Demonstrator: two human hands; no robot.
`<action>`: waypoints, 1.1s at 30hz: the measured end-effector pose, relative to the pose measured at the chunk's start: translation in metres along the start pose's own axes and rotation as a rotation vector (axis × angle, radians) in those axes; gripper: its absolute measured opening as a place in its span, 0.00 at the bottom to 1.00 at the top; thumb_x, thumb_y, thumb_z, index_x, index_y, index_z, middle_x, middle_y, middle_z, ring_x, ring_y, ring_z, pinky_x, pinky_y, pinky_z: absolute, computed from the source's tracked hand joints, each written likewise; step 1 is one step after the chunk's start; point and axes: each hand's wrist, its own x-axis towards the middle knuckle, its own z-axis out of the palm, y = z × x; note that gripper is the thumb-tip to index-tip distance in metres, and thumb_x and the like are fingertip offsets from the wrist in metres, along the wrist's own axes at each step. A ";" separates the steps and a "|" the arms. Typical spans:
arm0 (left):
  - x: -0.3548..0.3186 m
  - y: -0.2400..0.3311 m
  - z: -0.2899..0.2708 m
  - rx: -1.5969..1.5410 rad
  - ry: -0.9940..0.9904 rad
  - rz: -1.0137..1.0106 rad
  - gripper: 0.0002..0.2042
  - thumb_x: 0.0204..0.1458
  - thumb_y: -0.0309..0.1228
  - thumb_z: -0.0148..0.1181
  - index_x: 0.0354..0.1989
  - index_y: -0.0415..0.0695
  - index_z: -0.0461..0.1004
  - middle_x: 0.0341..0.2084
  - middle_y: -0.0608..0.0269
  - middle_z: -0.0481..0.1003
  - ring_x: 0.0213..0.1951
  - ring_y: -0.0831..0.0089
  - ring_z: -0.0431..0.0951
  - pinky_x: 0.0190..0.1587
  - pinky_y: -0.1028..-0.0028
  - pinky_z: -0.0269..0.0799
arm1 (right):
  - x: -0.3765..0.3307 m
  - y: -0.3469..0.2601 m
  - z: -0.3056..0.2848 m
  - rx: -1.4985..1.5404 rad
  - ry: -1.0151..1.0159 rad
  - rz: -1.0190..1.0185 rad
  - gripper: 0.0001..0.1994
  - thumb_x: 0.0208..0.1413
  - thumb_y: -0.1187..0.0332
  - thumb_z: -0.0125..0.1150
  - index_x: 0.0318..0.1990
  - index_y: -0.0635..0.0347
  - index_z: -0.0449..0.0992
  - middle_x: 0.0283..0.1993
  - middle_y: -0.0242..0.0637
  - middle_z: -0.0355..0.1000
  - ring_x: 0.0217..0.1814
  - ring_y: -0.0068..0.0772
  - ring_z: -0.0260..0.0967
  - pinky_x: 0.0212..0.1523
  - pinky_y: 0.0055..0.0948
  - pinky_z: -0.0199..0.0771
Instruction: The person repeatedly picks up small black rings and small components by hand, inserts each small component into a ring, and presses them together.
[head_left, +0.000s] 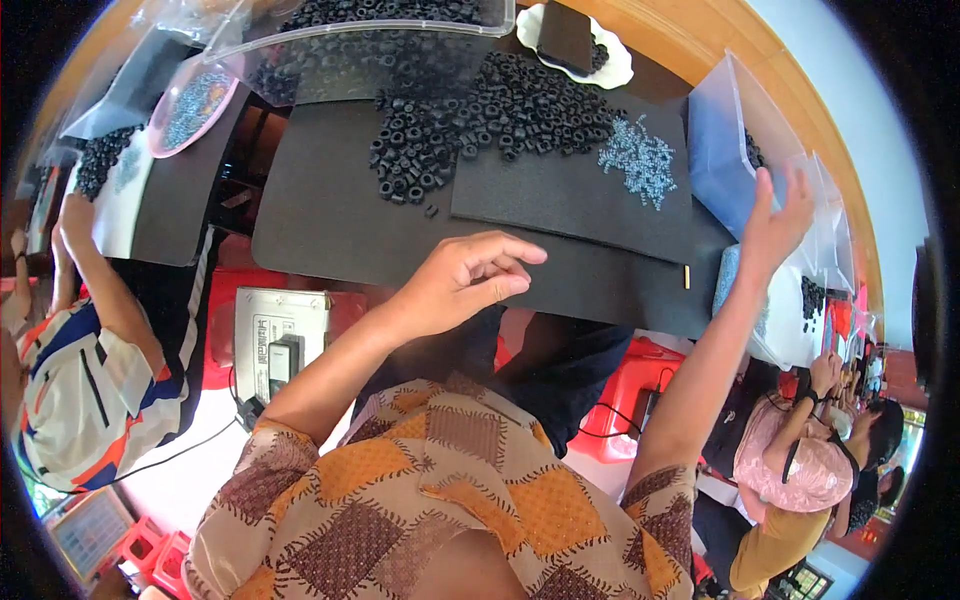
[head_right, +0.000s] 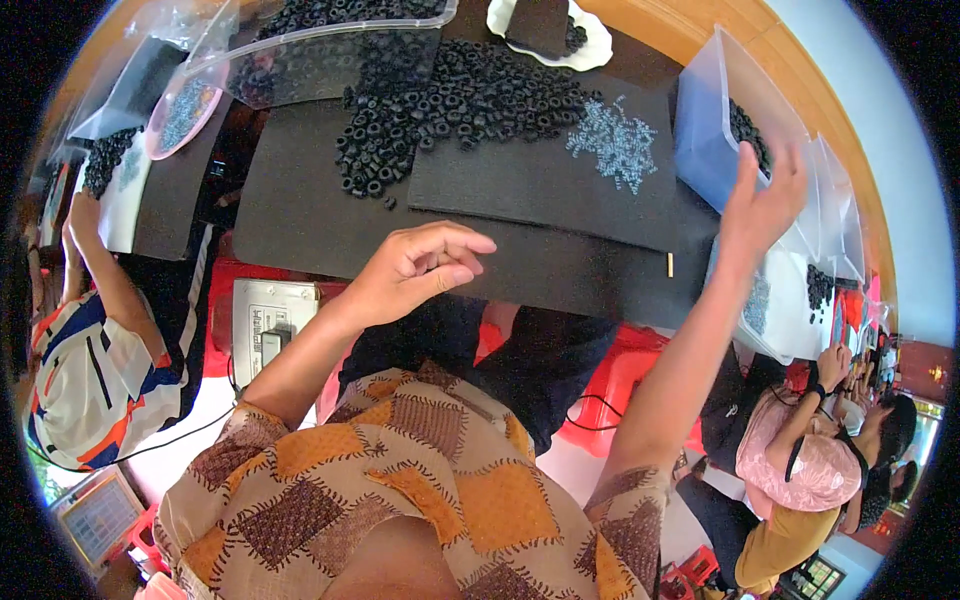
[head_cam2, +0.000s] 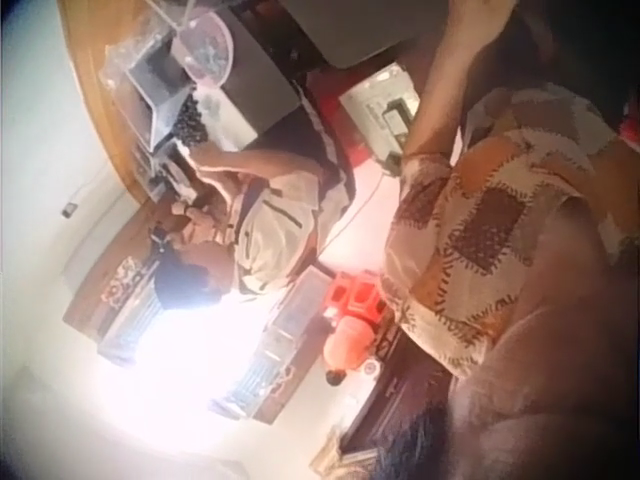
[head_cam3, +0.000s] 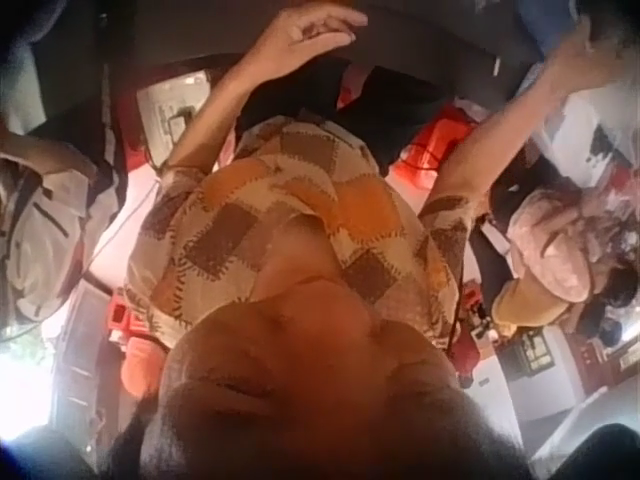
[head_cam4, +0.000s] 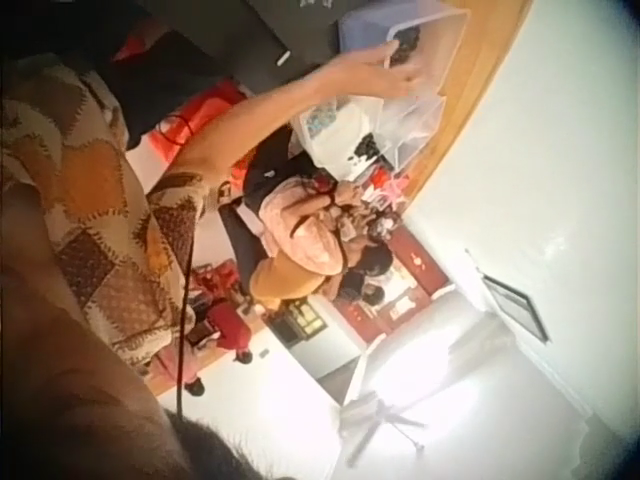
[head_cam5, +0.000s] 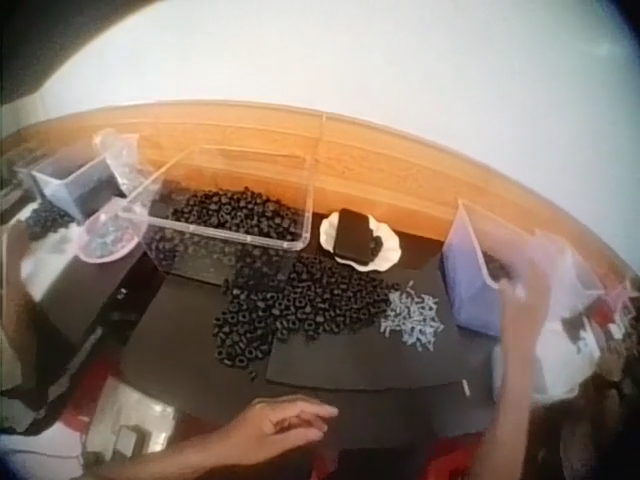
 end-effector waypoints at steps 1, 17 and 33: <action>0.002 -0.001 -0.004 0.081 -0.004 0.111 0.09 0.58 0.24 0.57 0.46 0.38 0.76 0.36 0.60 0.79 0.39 0.78 0.78 0.43 0.76 0.73 | -0.009 -0.016 -0.004 0.086 -0.057 -0.008 0.12 0.59 0.64 0.61 0.45 0.62 0.79 0.49 0.45 0.75 0.55 0.45 0.68 0.60 0.41 0.63; 0.102 0.014 -0.044 1.230 0.246 0.426 0.14 0.44 0.35 0.70 0.36 0.42 0.77 0.35 0.60 0.72 0.41 0.60 0.73 0.45 0.64 0.72 | -0.096 -0.078 0.005 0.454 -0.205 0.205 0.07 0.51 0.70 0.68 0.31 0.60 0.76 0.36 0.37 0.76 0.40 0.41 0.70 0.44 0.36 0.68; 0.055 -0.001 -0.014 -0.026 0.175 0.006 0.10 0.52 0.19 0.64 0.42 0.39 0.74 0.44 0.60 0.78 0.41 0.76 0.80 0.46 0.77 0.75 | -0.078 -0.091 0.024 0.427 -0.365 0.107 0.05 0.49 0.70 0.67 0.33 0.57 0.79 0.35 0.38 0.72 0.40 0.44 0.69 0.41 0.40 0.67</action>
